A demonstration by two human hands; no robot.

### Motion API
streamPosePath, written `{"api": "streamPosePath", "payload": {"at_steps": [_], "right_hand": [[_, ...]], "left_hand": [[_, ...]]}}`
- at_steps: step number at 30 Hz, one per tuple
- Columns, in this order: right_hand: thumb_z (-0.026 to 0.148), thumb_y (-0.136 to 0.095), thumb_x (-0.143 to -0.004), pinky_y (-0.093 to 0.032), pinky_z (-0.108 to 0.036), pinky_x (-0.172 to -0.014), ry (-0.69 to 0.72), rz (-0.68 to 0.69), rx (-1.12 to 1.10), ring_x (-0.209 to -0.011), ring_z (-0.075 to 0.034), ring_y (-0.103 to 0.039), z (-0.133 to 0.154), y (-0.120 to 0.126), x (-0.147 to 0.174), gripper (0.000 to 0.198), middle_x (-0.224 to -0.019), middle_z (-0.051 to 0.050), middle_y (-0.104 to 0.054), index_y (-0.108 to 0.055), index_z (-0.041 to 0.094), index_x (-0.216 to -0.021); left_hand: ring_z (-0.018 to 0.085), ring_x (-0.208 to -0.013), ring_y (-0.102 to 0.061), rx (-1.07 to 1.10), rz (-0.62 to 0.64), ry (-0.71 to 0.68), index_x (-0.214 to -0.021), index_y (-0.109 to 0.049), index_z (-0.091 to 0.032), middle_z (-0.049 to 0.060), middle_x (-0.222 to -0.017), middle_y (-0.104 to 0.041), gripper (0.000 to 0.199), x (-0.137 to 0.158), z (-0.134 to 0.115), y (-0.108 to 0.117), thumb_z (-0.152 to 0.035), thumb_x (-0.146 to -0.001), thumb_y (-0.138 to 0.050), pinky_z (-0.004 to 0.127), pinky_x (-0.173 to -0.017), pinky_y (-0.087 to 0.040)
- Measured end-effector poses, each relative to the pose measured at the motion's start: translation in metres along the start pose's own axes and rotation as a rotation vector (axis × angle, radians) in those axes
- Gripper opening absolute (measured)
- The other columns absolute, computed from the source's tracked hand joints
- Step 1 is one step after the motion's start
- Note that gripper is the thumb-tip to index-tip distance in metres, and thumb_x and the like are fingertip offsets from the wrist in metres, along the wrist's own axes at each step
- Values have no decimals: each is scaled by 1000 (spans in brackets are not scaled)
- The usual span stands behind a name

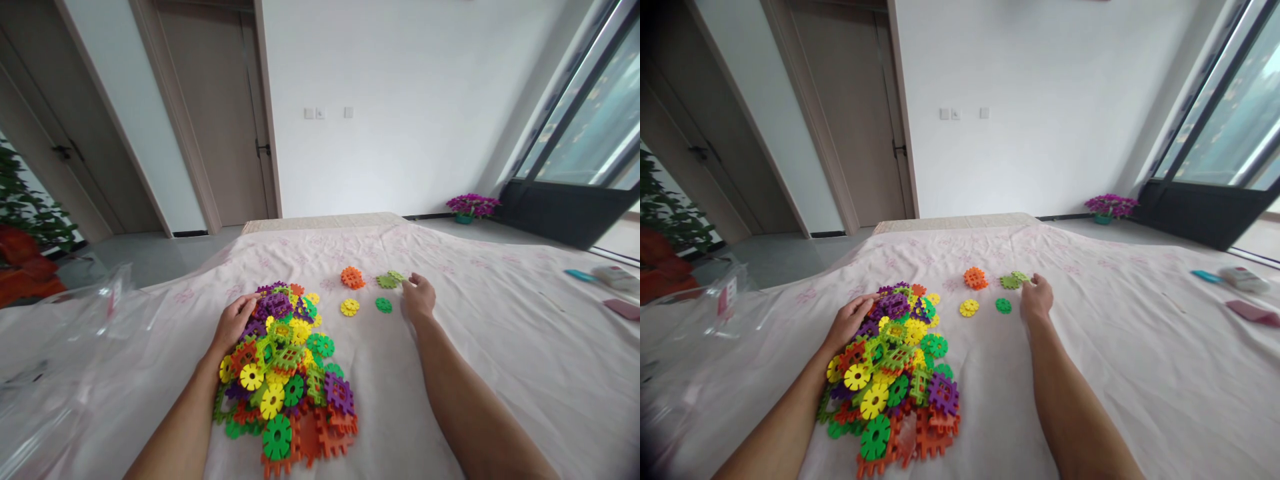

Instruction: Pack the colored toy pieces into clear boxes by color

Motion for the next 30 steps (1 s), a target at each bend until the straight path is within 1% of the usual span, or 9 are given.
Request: {"api": "streamPosePath", "payload": {"at_steps": [2, 3, 8, 12, 14, 18, 22, 27, 30], "right_hand": [[32, -56, -76, -47, -38, -93, 62, -57, 50, -98, -24, -63, 12, 0, 8, 45, -114, -15, -64, -63, 12, -116], [34, -57, -76, -48, -37, -90, 89, -18, -4, -93, -23, -64, 20, -3, 14, 43, -111, -14, -65, -66, 13, -113], [43, -67, -71, -48, -26, -63, 260, 700, -343, -66, -14, -59, 71, -26, 59, 36, -78, -6, -68, -70, 13, -92], [41, -74, -65, -44, -23, -59, 325, 1212, -235, -63, -12, -57, 97, -37, 99, 32, -72, -2, -67, -71, 15, -84], [39, -76, -62, -42, -21, -58, 403, 1371, -101, -64, -11, -57, 104, -38, 114, 32, -73, 0, -67, -71, 17, -85], [38, -82, -55, -35, -19, -55, 608, 1365, 167, -63, -9, -54, 112, -36, 130, 41, -73, 4, -64, -70, 19, -88], [39, -82, -56, -32, -20, -52, 672, 1303, 248, -60, -8, -51, 113, -35, 133, 36, -69, 6, -61, -68, 19, -83], [33, -78, -60, -34, -19, -51, 485, 1385, 59, -56, -8, -50, 112, -32, 124, 28, -63, 5, -60, -64, 17, -77], [33, -73, -65, -38, -19, -51, 377, 1281, -51, -55, -9, -53, 108, -26, 103, 22, -62, 3, -61, -62, 16, -76]], "left_hand": [[24, -117, -57, 0, 2, -1, -109, -68, -19, 7, -118, -68, 47, 0, 0, 0, -54, -83, -51, 34, -105, -38], [24, -117, -57, 2, 2, -3, -109, -68, -19, 7, -118, -68, 47, 0, 0, 0, -54, -83, -51, 34, -105, -38], [24, -117, -57, 4, 3, -5, -109, -68, -19, 7, -119, -68, 47, 1, -1, 0, -54, -83, -51, 34, -105, -38], [25, -116, -58, 10, 5, -8, -108, -69, -19, 7, -118, -68, 46, 1, -1, 0, -54, -83, -52, 35, -104, -38], [25, -115, -58, 10, 2, -8, -108, -69, -19, 7, -118, -68, 46, 1, -2, 0, -54, -83, -52, 35, -104, -38], [25, -116, -58, 15, -5, -3, -108, -69, -19, 6, -118, -68, 45, 1, -2, 0, -53, -82, -53, 34, -104, -38], [25, -116, -58, 22, -9, 5, -107, -69, -19, 6, -117, -69, 46, 0, -1, -1, -54, -82, -53, 34, -104, -38], [24, -115, -58, 21, -8, -6, -108, -69, -19, 6, -118, -68, 45, 1, 0, -1, -54, -83, -53, 33, -104, -38], [24, -116, -58, 11, -1, -12, -108, -69, -20, 6, -118, -68, 44, 0, 1, 0, -53, -84, -52, 34, -104, -38]]}}
Point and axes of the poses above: each hand's wrist, its own x-axis away from the middle knuckle, its own y-axis out of the back of the hand, z = x × y, the point moved 1 cm from there along -x, towards the middle knuckle
